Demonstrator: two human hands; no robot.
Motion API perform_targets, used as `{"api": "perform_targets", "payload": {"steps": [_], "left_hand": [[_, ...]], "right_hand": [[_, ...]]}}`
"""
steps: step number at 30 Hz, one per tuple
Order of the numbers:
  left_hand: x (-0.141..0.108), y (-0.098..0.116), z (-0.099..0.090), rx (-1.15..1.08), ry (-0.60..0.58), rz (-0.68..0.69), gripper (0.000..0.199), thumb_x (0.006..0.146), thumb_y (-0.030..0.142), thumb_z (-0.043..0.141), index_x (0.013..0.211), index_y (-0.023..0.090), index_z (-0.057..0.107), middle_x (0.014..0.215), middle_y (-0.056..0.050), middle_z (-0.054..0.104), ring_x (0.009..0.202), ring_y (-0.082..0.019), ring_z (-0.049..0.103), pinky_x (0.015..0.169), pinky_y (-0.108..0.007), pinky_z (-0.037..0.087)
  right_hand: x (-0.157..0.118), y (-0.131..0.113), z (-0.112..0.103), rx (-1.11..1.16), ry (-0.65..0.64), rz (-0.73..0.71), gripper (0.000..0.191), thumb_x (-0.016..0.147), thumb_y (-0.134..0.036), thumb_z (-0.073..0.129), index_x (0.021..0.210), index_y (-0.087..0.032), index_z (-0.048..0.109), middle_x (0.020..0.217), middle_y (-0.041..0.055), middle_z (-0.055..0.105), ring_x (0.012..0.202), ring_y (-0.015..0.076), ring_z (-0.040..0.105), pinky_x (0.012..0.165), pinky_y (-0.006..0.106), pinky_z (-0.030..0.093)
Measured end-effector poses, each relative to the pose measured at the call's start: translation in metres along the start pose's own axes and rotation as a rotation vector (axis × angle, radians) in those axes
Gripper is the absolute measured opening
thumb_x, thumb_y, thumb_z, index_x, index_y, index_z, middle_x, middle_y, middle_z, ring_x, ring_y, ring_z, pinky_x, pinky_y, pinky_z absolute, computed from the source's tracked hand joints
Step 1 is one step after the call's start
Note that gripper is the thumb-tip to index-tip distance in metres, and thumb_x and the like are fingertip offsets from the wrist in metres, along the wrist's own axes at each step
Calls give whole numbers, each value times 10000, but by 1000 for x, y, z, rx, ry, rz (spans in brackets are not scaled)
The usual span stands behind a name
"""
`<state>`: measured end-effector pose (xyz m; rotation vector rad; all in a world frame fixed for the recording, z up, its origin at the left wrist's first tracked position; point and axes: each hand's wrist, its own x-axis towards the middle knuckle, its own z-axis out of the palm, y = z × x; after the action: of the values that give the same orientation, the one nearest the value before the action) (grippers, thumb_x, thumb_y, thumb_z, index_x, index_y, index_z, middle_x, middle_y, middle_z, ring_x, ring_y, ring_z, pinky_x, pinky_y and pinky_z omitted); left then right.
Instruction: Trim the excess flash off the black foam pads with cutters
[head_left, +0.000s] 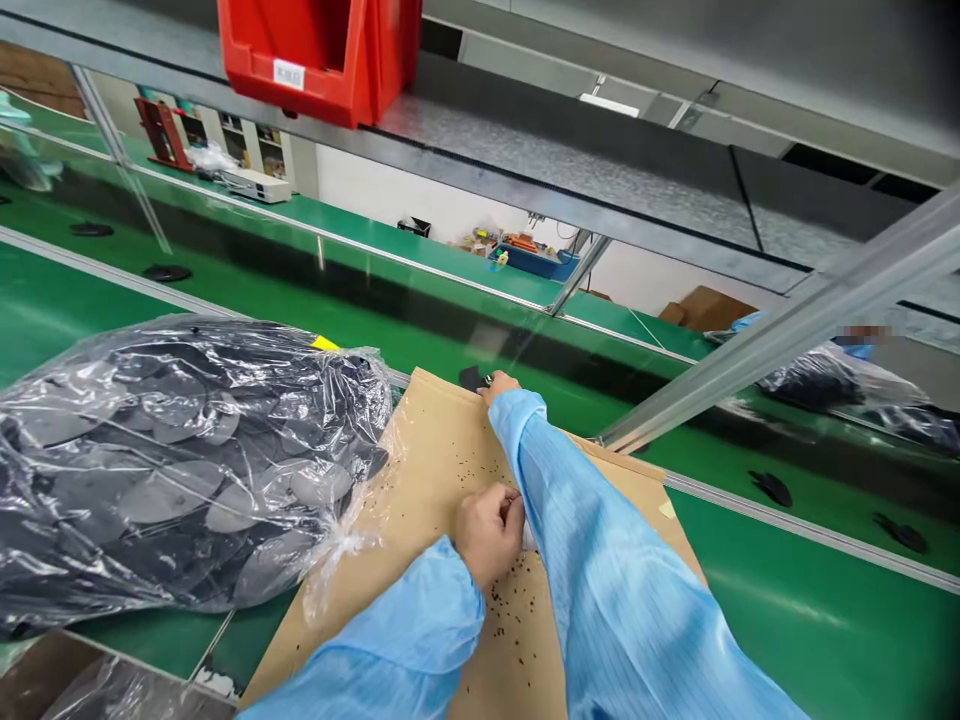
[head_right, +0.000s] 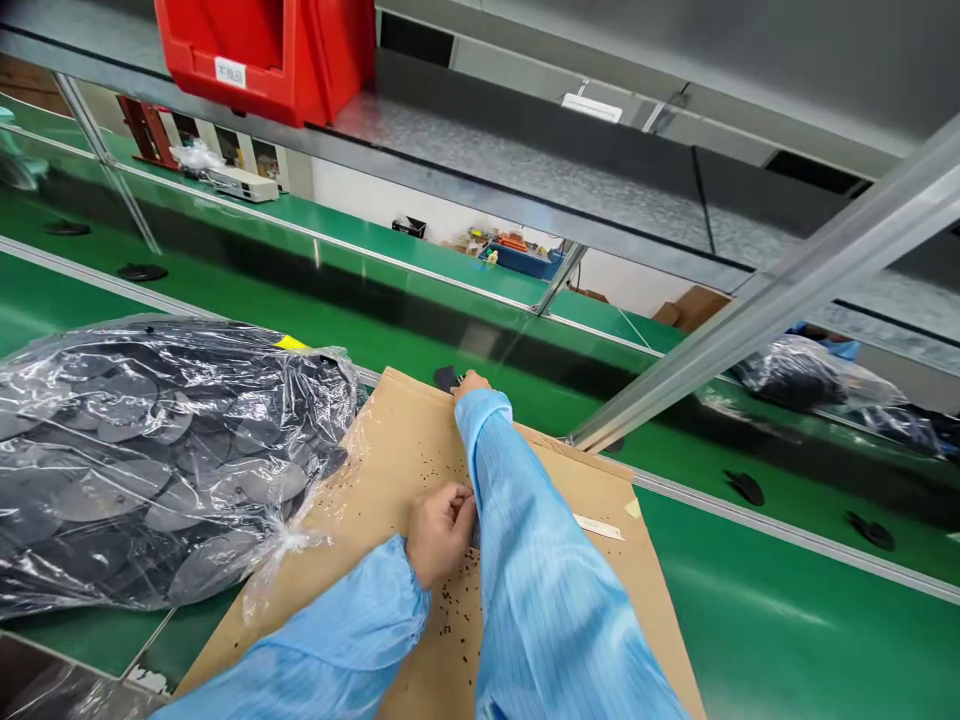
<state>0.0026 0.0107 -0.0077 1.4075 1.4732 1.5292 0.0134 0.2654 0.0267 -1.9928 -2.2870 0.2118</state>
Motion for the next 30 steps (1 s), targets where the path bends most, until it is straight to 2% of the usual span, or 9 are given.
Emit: {"api": "perform_targets", "payload": {"steps": [4, 8, 11, 14, 17, 20, 22, 26, 30], "left_hand": [[1, -1, 0, -3, 15, 0, 178, 847, 289, 508, 741, 207, 625, 649, -37, 620, 603, -152, 530, 619, -293, 352], [-1, -3, 1, -9, 14, -13, 200, 860, 311, 507, 735, 203, 619, 643, -25, 619, 616, -145, 539, 627, -277, 370], [0, -6, 2, -74, 28, -48, 232, 871, 373, 507, 773, 195, 619, 684, -33, 632, 647, -145, 560, 633, -265, 401], [6, -7, 2, -237, 140, -168, 286, 839, 439, 565, 939, 173, 600, 799, -60, 647, 692, -141, 585, 665, -256, 450], [12, -3, -1, -511, 201, -260, 506, 766, 479, 657, 1120, 150, 507, 988, -105, 641, 770, -144, 615, 670, -249, 489], [12, 3, -4, -760, 45, -327, 571, 709, 463, 720, 1138, 147, 514, 1064, -120, 640, 818, -165, 640, 665, -257, 516], [8, 7, -5, -781, -19, -376, 535, 667, 435, 758, 1065, 138, 560, 950, -89, 664, 769, -163, 640, 638, -259, 523], [0, 14, -8, -755, -57, -431, 500, 625, 410, 786, 967, 124, 559, 712, -26, 630, 623, -137, 608, 531, -235, 497], [-1, 15, -12, -798, -81, -475, 471, 625, 369, 791, 946, 130, 542, 686, -19, 620, 583, -133, 604, 475, -214, 462]], "right_hand": [[3, 0, 0, 52, 4, -23, 331, 770, -309, 725, 1046, -147, 642, 1000, 133, 659, 957, 261, 625, 806, 346, 450], [-14, 5, -19, 108, 118, -73, 256, 843, -225, 630, 1096, -188, 631, 1004, 94, 665, 990, 223, 610, 852, 325, 411], [-43, 17, -38, 141, 224, -97, 288, 849, -235, 611, 1137, -242, 612, 1042, 66, 671, 1000, 225, 600, 871, 326, 418], [-92, 34, -44, 317, 343, -161, 314, 849, -256, 598, 1161, -222, 596, 984, 41, 680, 912, 189, 614, 844, 302, 444], [-159, 50, -30, 640, 347, -275, 316, 810, -275, 611, 1110, -179, 614, 818, 13, 665, 711, 147, 600, 709, 267, 476], [-221, 65, -7, 821, 229, -350, 315, 791, -312, 611, 1077, -180, 625, 762, 2, 643, 636, 136, 572, 636, 261, 478], [-246, 78, 4, 902, 312, -315, 307, 811, -348, 591, 1063, -175, 620, 766, 12, 625, 661, 142, 566, 661, 274, 480], [-257, 115, 14, 1017, 615, -57, 373, 828, -437, 571, 1078, -162, 541, 739, -5, 517, 627, 132, 501, 625, 275, 458], [-252, 137, 19, 975, 514, -57, 530, 702, -446, 687, 1115, -186, 479, 899, 32, 526, 752, 158, 537, 688, 299, 483]]}}
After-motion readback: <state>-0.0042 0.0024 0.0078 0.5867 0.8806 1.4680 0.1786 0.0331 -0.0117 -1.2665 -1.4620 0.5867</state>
